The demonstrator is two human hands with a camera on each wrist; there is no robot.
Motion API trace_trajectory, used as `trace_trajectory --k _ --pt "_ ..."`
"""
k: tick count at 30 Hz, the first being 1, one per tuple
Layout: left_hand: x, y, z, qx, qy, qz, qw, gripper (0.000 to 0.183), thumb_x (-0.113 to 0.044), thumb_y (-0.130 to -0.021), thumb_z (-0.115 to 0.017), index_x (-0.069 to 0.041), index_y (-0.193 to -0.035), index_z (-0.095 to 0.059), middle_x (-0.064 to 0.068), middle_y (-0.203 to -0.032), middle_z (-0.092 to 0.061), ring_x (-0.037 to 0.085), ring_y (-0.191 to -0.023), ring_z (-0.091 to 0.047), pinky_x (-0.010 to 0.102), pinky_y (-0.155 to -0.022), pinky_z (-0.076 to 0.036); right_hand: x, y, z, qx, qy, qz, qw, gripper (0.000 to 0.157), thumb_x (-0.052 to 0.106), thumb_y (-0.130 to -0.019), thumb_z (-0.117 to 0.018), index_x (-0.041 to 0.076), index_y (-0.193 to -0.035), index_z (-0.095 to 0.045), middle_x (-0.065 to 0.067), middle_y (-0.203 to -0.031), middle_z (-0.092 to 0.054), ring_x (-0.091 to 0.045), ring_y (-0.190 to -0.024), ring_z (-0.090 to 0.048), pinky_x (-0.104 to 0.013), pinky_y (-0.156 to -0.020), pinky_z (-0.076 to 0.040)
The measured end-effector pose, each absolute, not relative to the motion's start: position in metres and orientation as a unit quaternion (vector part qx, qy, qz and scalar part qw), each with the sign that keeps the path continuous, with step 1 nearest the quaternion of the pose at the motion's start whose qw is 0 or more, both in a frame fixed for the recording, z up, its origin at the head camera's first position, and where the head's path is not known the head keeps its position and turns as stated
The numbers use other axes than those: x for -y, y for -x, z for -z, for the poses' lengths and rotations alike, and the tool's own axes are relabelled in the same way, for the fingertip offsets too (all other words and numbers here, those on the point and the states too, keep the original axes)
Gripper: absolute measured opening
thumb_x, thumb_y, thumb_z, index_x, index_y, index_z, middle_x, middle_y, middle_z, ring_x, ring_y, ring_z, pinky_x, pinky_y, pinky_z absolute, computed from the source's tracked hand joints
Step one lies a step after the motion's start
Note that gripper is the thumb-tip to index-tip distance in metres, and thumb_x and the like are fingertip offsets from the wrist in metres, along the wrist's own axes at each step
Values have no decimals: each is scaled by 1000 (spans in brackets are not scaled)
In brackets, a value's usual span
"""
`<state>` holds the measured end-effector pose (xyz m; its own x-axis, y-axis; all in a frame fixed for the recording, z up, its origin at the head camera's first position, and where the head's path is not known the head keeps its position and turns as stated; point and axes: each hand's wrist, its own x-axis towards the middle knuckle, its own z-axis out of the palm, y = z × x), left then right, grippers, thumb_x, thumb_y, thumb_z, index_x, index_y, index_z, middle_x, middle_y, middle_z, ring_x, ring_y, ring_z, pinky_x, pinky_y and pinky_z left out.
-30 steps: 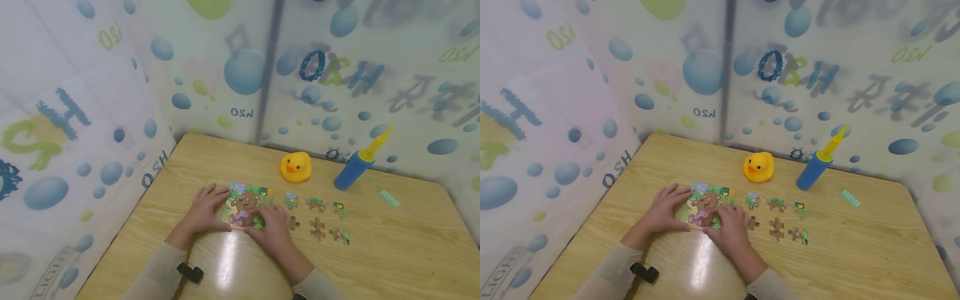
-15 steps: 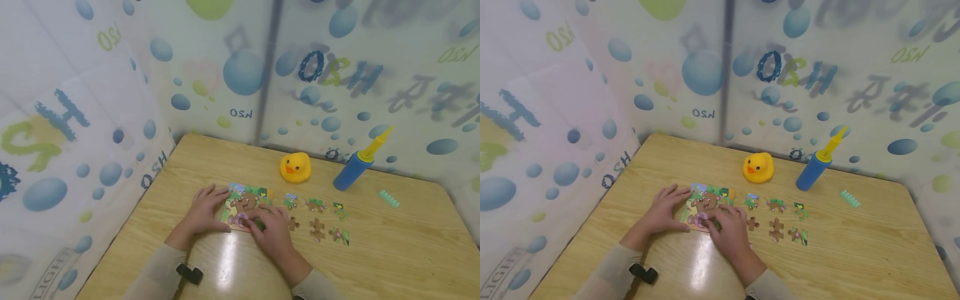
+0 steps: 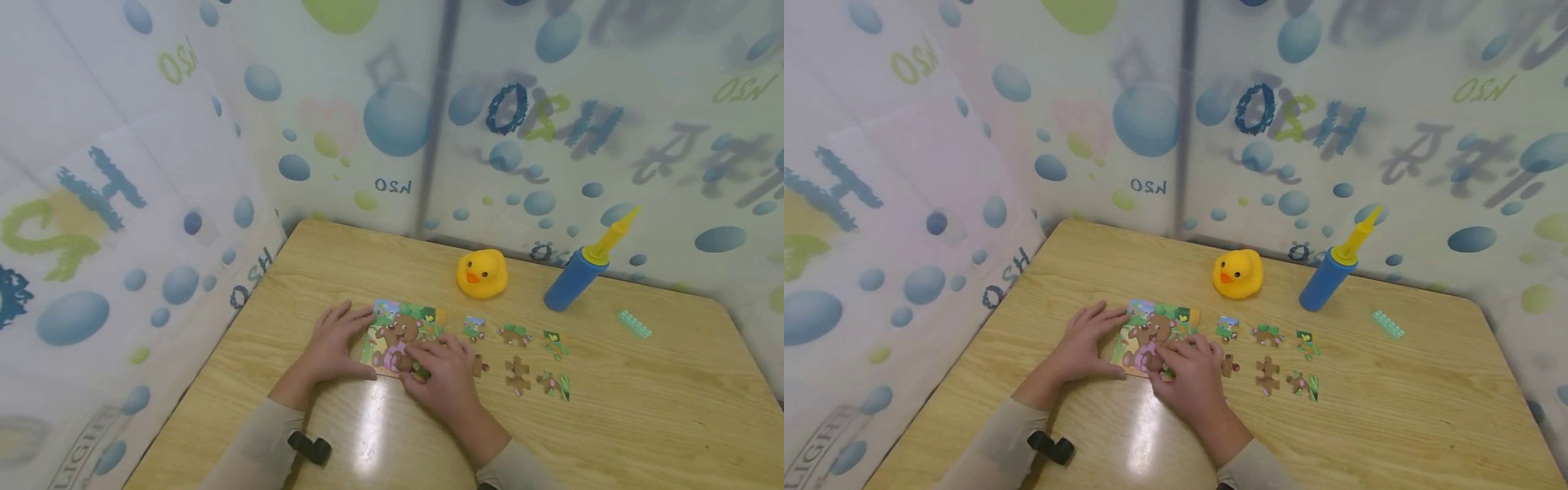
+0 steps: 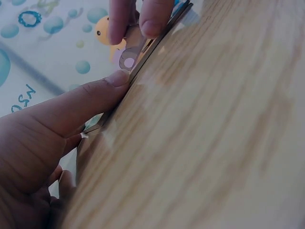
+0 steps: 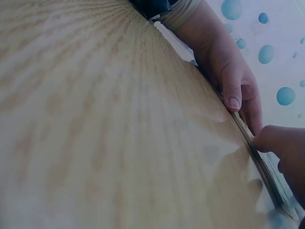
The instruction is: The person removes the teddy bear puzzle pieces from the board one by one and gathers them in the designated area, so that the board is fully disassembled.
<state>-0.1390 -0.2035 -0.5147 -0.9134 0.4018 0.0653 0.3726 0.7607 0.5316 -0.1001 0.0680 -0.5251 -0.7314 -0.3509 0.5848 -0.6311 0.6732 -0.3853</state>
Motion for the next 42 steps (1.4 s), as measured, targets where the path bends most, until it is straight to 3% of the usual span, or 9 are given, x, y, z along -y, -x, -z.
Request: trace_trajectory --k 9,14,20,32,37,42 --pt "203 138 513 -936 -209 -283 22 113 -59 -62 -98 -14 -157 -55 3 -167 -44 44 -159 -22 67 -127 -5 -69 99 526 882 -278 -294 240 41 34 -79 -90 15 -115 -84 -2 -115 -80 -23 -101 -60 -55 -92 -36" --pt "203 138 514 -936 -209 -283 18 112 -59 -62 -98 -14 -156 -56 3 -167 -46 44 -158 -23 68 -127 -6 -74 94 525 883 -282 -299 226 45 36 -85 -87 18 -125 -81 -2 -125 -78 -25 -108 -62 -55 -96 -34" --pt "203 138 513 -935 -207 -287 25 112 -60 -63 -97 -15 -156 -56 2 -167 -45 43 -159 -22 67 -127 -5 -85 83 523 876 -298 -315 211 48 31 -89 -84 13 -132 -76 -4 -135 -73 -33 -120 -65 -58 -101 -34" --pt "202 139 510 -931 -212 -296 24 112 -57 -63 -99 -12 -156 -56 4 -167 -44 45 -159 -21 68 -127 -5 -145 57 525 894 -271 -301 192 48 26 -90 -85 10 -134 -75 -2 -139 -71 -32 -129 -59 -56 -101 -32" --pt "203 139 511 -932 -211 -294 23 111 -58 -64 -98 -12 -156 -56 4 -167 -45 45 -159 -21 69 -126 -5 -175 46 531 899 -262 -294 190 50 26 -89 -86 13 -136 -75 -2 -141 -70 -34 -133 -57 -58 -108 -32" --pt "203 139 513 -933 -211 -289 22 112 -58 -63 -98 -12 -156 -56 4 -167 -45 46 -159 -21 68 -127 -5 -201 36 534 904 -264 -277 191 52 27 -89 -85 13 -138 -74 -2 -141 -70 -35 -133 -56 -45 -121 -25"
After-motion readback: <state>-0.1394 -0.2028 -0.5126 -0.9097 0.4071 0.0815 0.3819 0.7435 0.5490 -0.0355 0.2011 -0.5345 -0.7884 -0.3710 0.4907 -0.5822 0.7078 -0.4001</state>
